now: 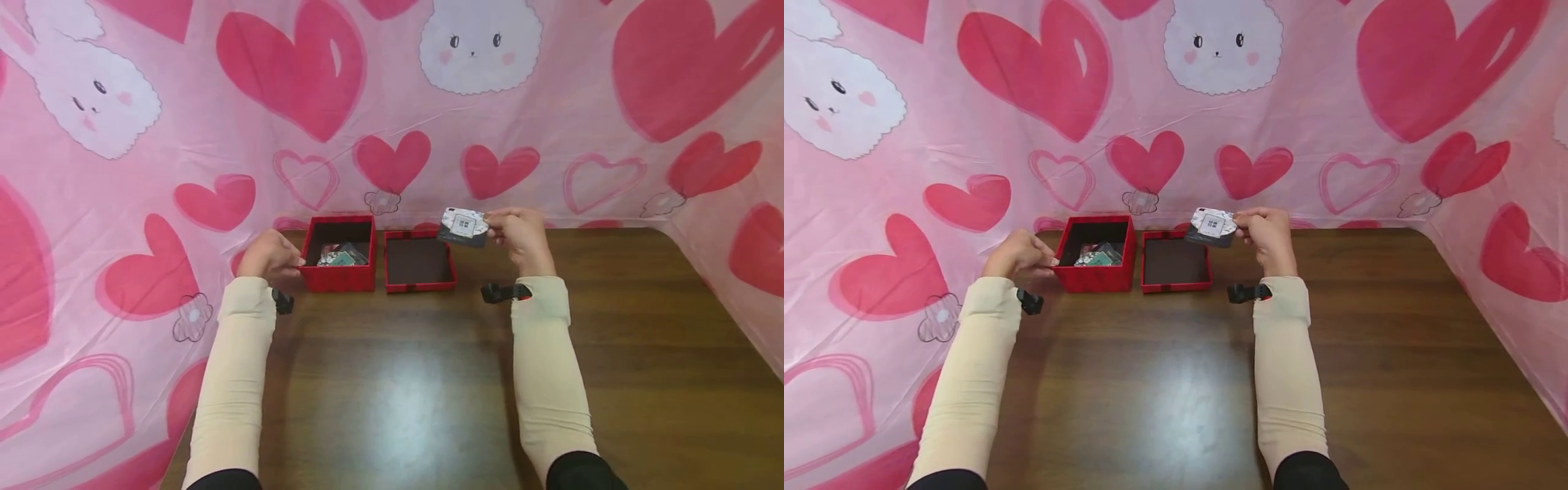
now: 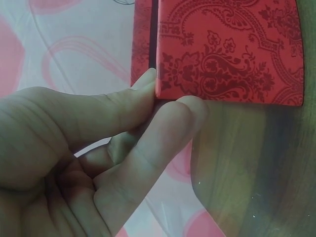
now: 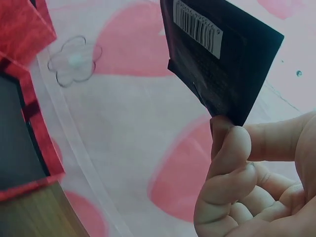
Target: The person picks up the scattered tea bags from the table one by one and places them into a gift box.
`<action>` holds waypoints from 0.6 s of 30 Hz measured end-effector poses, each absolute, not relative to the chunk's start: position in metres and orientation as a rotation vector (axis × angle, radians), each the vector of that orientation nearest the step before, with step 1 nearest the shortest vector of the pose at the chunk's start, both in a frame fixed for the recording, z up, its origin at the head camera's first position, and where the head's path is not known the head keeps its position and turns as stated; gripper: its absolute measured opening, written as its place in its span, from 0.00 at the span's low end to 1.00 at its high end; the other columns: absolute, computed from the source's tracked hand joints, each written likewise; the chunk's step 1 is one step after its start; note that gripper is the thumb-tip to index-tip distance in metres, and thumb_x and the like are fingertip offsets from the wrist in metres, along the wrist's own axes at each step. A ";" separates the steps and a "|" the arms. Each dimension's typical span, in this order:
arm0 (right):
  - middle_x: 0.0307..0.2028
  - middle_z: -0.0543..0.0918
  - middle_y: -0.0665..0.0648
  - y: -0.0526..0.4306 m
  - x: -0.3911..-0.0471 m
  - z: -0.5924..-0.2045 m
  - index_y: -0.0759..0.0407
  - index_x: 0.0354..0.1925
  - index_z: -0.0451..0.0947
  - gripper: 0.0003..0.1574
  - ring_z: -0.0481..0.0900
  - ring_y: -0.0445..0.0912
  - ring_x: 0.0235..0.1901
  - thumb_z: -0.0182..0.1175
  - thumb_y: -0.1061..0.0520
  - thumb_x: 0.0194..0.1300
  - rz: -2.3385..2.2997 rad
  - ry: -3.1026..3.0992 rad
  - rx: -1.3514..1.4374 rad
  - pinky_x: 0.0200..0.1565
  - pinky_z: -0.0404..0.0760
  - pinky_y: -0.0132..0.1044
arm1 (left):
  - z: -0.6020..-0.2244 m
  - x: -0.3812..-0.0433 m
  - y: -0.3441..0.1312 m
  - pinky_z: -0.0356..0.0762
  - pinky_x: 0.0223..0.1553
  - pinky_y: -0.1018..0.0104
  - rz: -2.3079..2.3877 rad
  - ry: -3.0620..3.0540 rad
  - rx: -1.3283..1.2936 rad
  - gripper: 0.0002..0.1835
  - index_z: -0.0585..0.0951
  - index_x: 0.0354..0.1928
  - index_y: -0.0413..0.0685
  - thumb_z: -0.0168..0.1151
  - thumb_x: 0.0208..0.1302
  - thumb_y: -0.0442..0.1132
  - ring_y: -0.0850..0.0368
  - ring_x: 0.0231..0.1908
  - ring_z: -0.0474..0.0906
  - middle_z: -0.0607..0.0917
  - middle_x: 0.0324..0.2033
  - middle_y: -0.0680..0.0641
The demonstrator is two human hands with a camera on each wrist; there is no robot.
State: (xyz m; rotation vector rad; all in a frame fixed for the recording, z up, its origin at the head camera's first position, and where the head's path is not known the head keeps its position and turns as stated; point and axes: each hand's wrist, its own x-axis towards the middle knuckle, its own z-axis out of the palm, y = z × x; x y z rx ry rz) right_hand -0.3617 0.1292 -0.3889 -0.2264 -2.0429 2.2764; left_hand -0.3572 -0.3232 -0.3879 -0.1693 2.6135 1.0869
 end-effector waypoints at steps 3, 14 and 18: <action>0.21 0.83 0.53 0.114 -0.368 -0.388 0.66 0.31 0.84 0.06 0.76 0.39 0.16 0.62 0.70 0.64 2.289 -2.070 -0.187 0.20 0.73 0.27 | -0.391 -0.361 -0.321 0.85 0.32 0.63 1.113 2.601 -0.165 0.11 0.84 0.44 0.24 0.68 0.61 0.27 0.54 0.25 0.86 0.87 0.25 0.44; 0.23 0.82 0.55 0.046 -0.386 -0.381 0.75 0.39 0.83 0.07 0.76 0.40 0.16 0.63 0.70 0.63 2.368 -2.099 -0.140 0.19 0.73 0.28 | -0.394 -0.359 -0.323 0.85 0.31 0.63 1.148 2.615 -0.186 0.08 0.86 0.40 0.26 0.69 0.59 0.26 0.55 0.23 0.84 0.87 0.26 0.44; 0.26 0.83 0.57 0.024 -0.390 -0.379 0.75 0.43 0.84 0.10 0.76 0.40 0.16 0.63 0.70 0.63 2.379 -2.126 -0.177 0.18 0.74 0.27 | -0.392 -0.358 -0.320 0.85 0.31 0.63 1.090 2.663 -0.165 0.08 0.87 0.40 0.28 0.69 0.59 0.27 0.57 0.23 0.84 0.87 0.26 0.45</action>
